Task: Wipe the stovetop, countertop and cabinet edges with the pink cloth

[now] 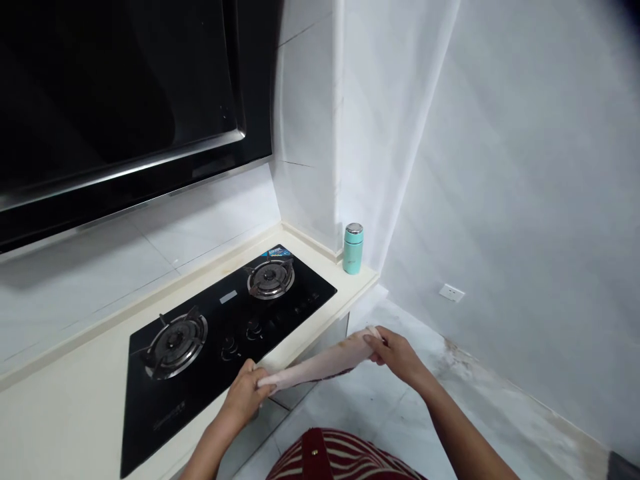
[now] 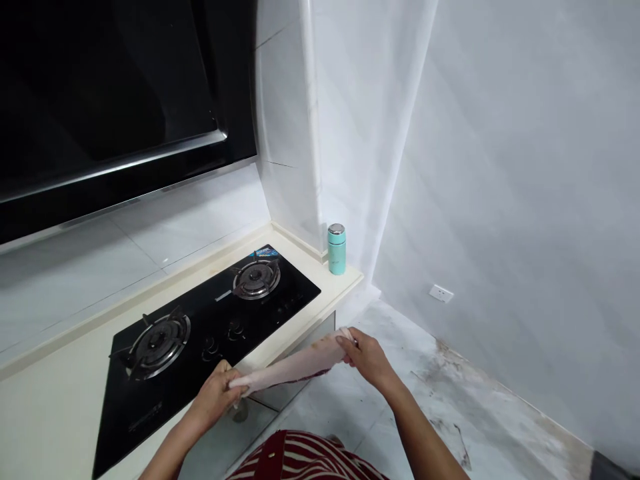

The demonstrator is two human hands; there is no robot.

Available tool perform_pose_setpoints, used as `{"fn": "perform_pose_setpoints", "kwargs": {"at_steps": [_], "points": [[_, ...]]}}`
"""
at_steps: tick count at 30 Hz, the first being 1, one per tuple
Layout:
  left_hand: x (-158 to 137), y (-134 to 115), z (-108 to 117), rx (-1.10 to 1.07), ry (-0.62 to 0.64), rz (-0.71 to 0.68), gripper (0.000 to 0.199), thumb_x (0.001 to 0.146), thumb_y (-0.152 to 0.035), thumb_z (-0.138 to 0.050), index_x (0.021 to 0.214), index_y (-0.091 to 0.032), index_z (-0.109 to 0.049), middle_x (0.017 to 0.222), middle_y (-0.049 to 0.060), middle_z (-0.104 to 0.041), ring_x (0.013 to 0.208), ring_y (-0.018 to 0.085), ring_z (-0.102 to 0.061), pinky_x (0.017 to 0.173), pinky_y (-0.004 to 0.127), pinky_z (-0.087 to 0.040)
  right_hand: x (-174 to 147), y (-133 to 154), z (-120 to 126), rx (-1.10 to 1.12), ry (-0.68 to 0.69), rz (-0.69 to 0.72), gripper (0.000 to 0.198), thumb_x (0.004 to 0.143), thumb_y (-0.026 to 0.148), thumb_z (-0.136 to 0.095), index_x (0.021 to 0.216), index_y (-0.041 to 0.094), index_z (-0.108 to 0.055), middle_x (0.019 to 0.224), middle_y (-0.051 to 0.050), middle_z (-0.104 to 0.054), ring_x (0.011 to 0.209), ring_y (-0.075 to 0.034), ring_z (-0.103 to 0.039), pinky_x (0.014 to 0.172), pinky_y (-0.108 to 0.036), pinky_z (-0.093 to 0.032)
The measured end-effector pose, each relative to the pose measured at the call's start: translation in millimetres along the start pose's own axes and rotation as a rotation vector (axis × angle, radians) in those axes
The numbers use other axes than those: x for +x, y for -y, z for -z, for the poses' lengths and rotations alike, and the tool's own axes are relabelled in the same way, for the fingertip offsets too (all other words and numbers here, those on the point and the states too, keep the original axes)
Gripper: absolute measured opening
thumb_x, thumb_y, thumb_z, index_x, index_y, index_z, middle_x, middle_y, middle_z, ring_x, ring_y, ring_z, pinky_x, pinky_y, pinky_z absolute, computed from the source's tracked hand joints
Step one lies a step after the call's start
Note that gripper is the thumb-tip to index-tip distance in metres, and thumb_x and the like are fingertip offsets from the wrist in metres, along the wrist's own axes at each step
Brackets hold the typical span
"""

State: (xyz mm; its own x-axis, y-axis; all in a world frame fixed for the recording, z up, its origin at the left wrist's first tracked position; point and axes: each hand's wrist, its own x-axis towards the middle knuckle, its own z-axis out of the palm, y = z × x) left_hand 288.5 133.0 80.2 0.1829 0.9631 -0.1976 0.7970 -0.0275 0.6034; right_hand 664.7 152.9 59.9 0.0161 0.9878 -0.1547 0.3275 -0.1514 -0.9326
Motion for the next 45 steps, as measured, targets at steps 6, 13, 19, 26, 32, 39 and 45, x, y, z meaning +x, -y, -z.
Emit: {"fn": "perform_pose_setpoints", "kwargs": {"at_steps": [6,13,19,26,32,39,45], "points": [[48,-10,46,-0.107,-0.199,-0.064,0.024,0.079,-0.043,-0.062,0.072,-0.022,-0.070,0.101,0.006,-0.066,0.097,0.023,-0.063,0.087,0.033,-0.049,87,46,9,-0.070,-0.022,0.080,0.034,0.084,0.059,-0.054,0.073,0.027,-0.047,0.051,0.004,-0.058,0.051,-0.019,-0.061,0.050,-0.029,-0.046],[120,-16,43,0.058,-0.412,-0.025,0.025,0.089,-0.025,-0.051,0.099,-0.022,-0.074,0.101,0.006,-0.069,0.098,0.022,-0.061,0.091,0.034,-0.045,199,54,-20,-0.194,-0.128,0.214,0.028,0.087,0.052,-0.047,0.081,0.025,-0.051,0.077,-0.003,-0.068,0.078,-0.021,-0.067,0.073,-0.033,-0.053],[82,22,-54,0.374,-0.341,-0.057,0.044,0.084,-0.009,-0.056,0.121,-0.026,-0.071,0.146,0.013,-0.057,0.135,0.033,-0.048,0.105,0.053,-0.042,165,-40,-38,-0.348,-0.127,0.219,0.020,0.079,0.041,-0.056,0.081,0.023,-0.062,0.123,-0.013,-0.067,0.118,-0.032,-0.058,0.100,-0.057,-0.044],[41,55,-91,0.357,-0.465,-0.096,0.046,0.097,-0.030,-0.053,0.142,-0.028,-0.056,0.158,0.014,-0.044,0.148,0.033,-0.036,0.111,0.053,-0.039,162,-67,-42,-0.515,-0.351,0.359,0.043,0.094,0.040,-0.040,0.123,0.018,-0.063,0.130,-0.018,-0.060,0.124,-0.032,-0.054,0.104,-0.053,-0.045],[39,76,-88,0.285,-0.580,-0.042,0.042,0.096,-0.038,-0.053,0.135,-0.027,-0.062,0.151,0.014,-0.051,0.143,0.033,-0.041,0.116,0.052,-0.035,209,13,-111,-0.694,0.025,0.180,0.064,0.098,0.052,-0.038,0.154,0.021,-0.040,0.156,-0.021,-0.039,0.143,-0.042,-0.036,0.111,-0.067,-0.028],[20,116,-72,0.361,-0.781,0.139,0.040,0.098,-0.040,-0.044,0.123,-0.020,-0.068,0.138,0.018,-0.054,0.132,0.033,-0.048,0.108,0.053,-0.038,146,12,-225,-0.704,0.199,0.327,0.088,0.081,0.070,-0.061,0.151,0.018,-0.044,0.167,-0.021,-0.015,0.151,-0.052,-0.001,0.115,-0.072,-0.001],[21,119,-71,0.420,-0.767,0.206,0.042,0.098,-0.041,-0.042,0.124,-0.017,-0.066,0.133,0.020,-0.056,0.127,0.033,-0.050,0.102,0.051,-0.038,119,-6,-233,-0.670,0.464,0.677,0.065,0.078,0.050,-0.071,0.134,0.020,-0.057,0.167,-0.016,-0.021,0.154,-0.039,-0.012,0.123,-0.055,-0.011]]}}
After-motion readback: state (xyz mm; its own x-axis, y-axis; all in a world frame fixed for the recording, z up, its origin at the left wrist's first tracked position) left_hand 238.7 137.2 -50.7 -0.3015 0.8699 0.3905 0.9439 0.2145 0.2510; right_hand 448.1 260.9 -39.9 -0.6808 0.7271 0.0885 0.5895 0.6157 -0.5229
